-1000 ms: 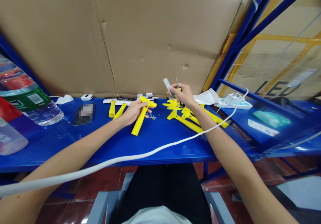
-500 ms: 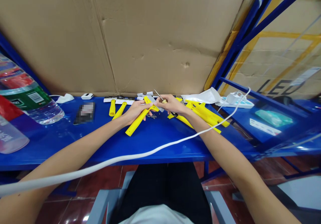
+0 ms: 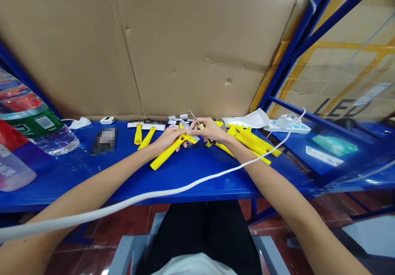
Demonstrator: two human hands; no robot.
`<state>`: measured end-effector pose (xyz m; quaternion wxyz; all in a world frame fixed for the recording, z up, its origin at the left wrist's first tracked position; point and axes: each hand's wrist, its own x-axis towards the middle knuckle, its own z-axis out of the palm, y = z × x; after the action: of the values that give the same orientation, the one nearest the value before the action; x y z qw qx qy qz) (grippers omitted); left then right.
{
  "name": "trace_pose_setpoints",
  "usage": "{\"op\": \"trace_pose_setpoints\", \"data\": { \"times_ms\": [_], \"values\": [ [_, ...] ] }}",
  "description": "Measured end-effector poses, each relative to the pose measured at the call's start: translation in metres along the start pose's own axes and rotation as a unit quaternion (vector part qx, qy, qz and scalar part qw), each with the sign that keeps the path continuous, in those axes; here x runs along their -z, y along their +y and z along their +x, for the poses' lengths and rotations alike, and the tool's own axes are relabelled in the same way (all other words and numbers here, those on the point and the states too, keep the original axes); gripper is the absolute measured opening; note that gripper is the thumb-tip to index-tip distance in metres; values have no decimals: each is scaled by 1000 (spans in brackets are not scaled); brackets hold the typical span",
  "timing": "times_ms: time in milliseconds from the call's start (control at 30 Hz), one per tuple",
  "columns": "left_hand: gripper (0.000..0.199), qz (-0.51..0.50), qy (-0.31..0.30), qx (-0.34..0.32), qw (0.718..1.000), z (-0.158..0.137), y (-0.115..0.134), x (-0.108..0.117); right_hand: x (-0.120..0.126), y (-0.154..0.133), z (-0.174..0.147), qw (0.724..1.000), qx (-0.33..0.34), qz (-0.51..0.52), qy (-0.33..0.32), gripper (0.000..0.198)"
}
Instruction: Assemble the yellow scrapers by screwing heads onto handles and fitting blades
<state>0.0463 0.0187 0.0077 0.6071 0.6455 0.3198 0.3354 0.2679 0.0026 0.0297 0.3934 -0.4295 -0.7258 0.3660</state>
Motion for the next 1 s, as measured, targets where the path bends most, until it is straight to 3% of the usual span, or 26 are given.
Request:
{"op": "trace_pose_setpoints", "data": {
  "times_ms": [133,200,267,367,433,667,1000],
  "values": [
    [34,-4,22,-21,1000,3,-3,5,3,3,4,999,15,-35,28,54],
    [34,-25,52,-42,997,5,-3,7,12,10,7,993,13,-86,83,51],
    [34,-50,84,-64,993,6,-2,10,25,19,9,970,21,-197,142,38],
    [34,-75,118,-87,986,7,2,13,43,36,11,903,-36,-417,102,27],
    [34,-85,134,-92,983,6,4,14,50,47,11,884,-75,-457,72,34],
    [31,-90,146,-86,982,5,6,15,63,56,10,865,-121,-487,-3,48],
    [30,-87,132,-72,985,4,5,14,68,54,6,837,-122,-532,-35,25]
  ]
}}
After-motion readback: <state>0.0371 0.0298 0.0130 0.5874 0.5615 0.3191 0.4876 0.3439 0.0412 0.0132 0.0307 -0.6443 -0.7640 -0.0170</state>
